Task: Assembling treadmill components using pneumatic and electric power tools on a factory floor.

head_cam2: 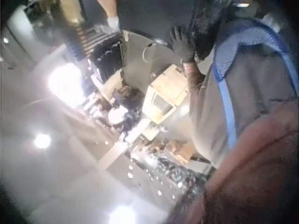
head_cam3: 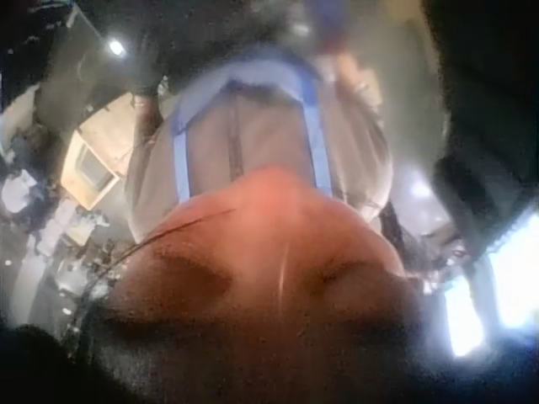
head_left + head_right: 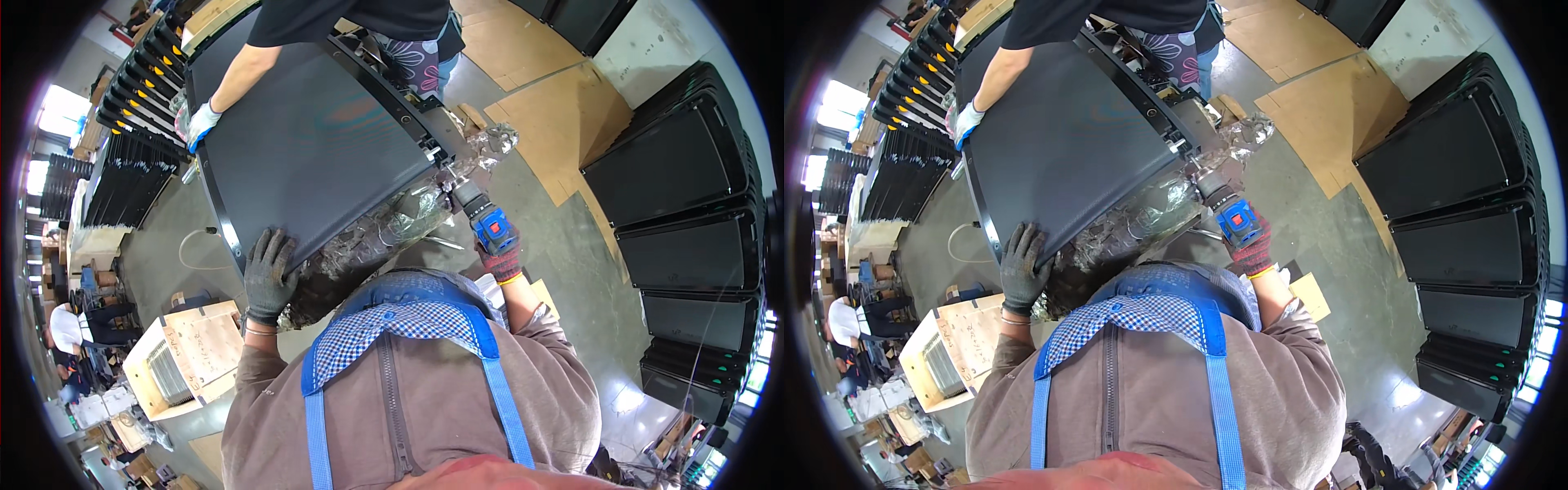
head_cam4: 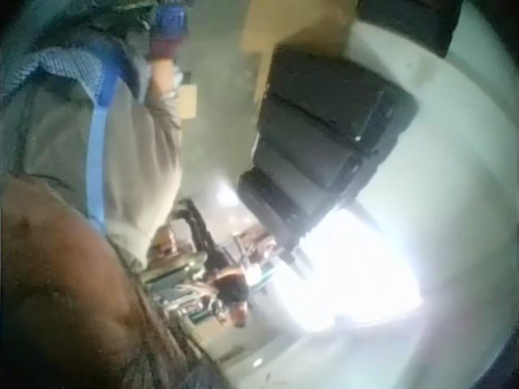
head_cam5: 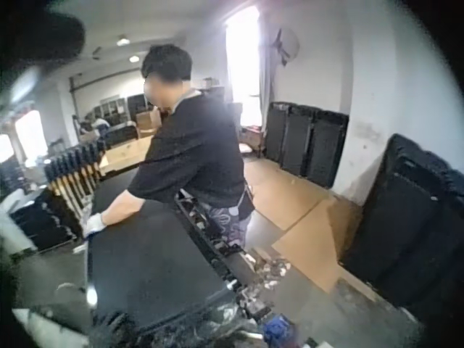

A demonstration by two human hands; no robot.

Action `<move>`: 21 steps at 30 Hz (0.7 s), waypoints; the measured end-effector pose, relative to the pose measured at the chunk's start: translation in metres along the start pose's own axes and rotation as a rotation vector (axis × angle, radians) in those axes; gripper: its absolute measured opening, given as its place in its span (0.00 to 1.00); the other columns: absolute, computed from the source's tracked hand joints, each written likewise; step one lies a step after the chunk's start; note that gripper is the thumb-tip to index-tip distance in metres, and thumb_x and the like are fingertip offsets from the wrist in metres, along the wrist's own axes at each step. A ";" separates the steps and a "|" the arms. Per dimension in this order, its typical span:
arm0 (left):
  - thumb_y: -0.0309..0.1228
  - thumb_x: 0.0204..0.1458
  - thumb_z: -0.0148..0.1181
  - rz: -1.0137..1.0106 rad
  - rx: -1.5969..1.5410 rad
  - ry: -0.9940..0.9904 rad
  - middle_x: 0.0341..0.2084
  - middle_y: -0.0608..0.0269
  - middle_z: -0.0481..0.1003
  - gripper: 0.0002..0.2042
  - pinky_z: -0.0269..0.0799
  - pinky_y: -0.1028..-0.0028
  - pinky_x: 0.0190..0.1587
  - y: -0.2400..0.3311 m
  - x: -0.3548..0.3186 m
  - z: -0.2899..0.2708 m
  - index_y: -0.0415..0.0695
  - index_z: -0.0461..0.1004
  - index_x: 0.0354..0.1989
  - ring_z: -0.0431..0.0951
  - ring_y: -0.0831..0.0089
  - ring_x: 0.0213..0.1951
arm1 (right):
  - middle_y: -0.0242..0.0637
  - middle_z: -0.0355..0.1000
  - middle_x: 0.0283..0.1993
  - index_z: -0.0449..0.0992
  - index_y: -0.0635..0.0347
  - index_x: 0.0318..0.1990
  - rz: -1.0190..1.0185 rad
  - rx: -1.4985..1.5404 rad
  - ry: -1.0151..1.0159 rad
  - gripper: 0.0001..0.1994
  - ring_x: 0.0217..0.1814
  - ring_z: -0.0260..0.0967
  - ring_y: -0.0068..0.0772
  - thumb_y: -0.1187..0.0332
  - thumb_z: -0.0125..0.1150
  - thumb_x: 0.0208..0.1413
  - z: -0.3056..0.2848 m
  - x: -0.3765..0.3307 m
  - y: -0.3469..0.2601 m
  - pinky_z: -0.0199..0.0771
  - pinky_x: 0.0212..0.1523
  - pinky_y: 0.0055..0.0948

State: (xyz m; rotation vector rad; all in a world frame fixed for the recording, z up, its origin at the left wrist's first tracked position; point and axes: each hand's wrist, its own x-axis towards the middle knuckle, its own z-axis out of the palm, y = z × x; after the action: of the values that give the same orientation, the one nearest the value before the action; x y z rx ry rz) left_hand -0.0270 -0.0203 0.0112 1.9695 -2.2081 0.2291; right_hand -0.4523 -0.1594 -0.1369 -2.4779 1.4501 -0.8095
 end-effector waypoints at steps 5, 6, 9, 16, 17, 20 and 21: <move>0.34 0.43 0.64 0.003 -0.011 0.023 0.56 0.55 0.68 0.23 0.60 0.57 0.60 0.002 -0.003 -0.008 0.44 0.73 0.51 0.65 0.52 0.60 | 0.38 0.77 0.39 0.77 0.50 0.46 -0.088 0.041 0.085 0.25 0.38 0.75 0.43 0.58 0.69 0.35 -0.057 0.045 -0.010 0.74 0.41 0.35; 0.33 0.43 0.65 0.012 -0.053 0.035 0.56 0.54 0.69 0.23 0.61 0.57 0.60 0.003 -0.002 -0.011 0.44 0.73 0.51 0.66 0.52 0.59 | 0.38 0.77 0.39 0.77 0.50 0.46 -0.111 0.049 0.076 0.25 0.38 0.75 0.43 0.58 0.69 0.35 -0.058 0.044 -0.009 0.74 0.41 0.35; 0.33 0.42 0.65 -0.021 -0.151 0.128 0.55 0.52 0.69 0.24 0.63 0.57 0.59 -0.005 -0.014 -0.009 0.42 0.73 0.50 0.67 0.51 0.58 | 0.38 0.77 0.40 0.76 0.51 0.47 0.014 -0.022 -0.145 0.26 0.40 0.75 0.43 0.58 0.70 0.35 -0.063 0.031 -0.018 0.73 0.41 0.34; 0.35 0.43 0.66 -0.093 -0.378 0.443 0.54 0.49 0.69 0.27 0.65 0.58 0.57 -0.032 -0.065 -0.021 0.37 0.70 0.52 0.70 0.50 0.55 | 0.39 0.76 0.37 0.76 0.57 0.43 -0.022 0.307 -0.342 0.22 0.40 0.74 0.45 0.60 0.69 0.38 0.010 -0.057 -0.085 0.74 0.40 0.36; 0.34 0.46 0.64 -0.143 -0.379 0.482 0.54 0.49 0.69 0.26 0.65 0.59 0.57 -0.038 -0.080 -0.023 0.38 0.69 0.53 0.69 0.50 0.55 | 0.39 0.76 0.37 0.76 0.57 0.43 -0.048 0.306 -0.349 0.22 0.40 0.74 0.45 0.60 0.69 0.38 0.015 -0.061 -0.104 0.74 0.40 0.36; 0.33 0.50 0.61 -0.239 -0.380 0.550 0.55 0.48 0.69 0.23 0.65 0.60 0.57 -0.060 -0.131 -0.024 0.38 0.68 0.55 0.69 0.49 0.56 | 0.39 0.76 0.38 0.76 0.56 0.42 -0.150 0.345 -0.451 0.20 0.40 0.74 0.46 0.61 0.66 0.39 0.022 -0.070 -0.168 0.74 0.40 0.37; 0.34 0.52 0.60 -0.326 -0.396 0.529 0.56 0.48 0.68 0.24 0.65 0.61 0.57 -0.070 -0.155 -0.019 0.38 0.67 0.56 0.69 0.50 0.57 | 0.38 0.76 0.38 0.76 0.56 0.42 -0.213 0.353 -0.440 0.19 0.40 0.74 0.46 0.62 0.66 0.39 0.025 -0.070 -0.187 0.74 0.40 0.37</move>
State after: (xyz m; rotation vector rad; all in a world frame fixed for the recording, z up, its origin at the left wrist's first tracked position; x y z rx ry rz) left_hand 0.0604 0.1262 -0.0060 1.7557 -1.4550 0.2144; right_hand -0.3238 -0.0064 -0.1108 -2.3569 0.8293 -0.4555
